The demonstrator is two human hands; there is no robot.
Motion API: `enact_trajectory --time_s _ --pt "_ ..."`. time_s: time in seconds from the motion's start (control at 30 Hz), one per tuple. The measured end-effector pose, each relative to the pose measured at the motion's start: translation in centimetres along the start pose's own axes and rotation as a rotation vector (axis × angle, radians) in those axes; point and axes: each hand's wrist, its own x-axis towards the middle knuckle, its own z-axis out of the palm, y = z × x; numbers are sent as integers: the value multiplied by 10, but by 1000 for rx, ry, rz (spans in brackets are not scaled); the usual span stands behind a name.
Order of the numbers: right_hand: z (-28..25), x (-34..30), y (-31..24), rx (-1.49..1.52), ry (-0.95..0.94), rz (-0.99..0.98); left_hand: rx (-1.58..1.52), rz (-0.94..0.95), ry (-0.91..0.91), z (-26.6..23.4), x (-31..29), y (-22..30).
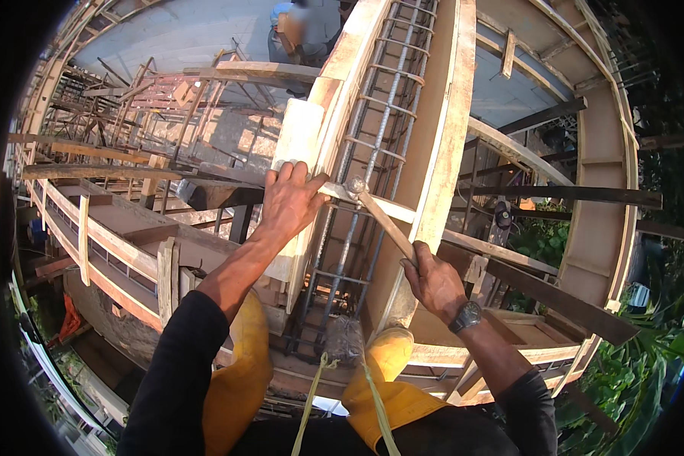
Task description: The person builds a wooden structure by positioning wood pieces and hammering nails into them while standing on the framework.
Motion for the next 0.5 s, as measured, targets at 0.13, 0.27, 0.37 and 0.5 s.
enact_trajectory --time_s 0.13,0.27,0.37,0.5 --pt "-6 0 -14 54 59 -16 28 -9 -3 -7 0 -2" --pt "6 2 -6 224 69 92 -109 -104 -5 -23 -4 -1" --pt "6 -12 -18 368 226 146 -205 -515 225 -19 -23 -6" --pt "5 -36 -24 730 358 318 -296 -747 -124 -32 -35 -15"
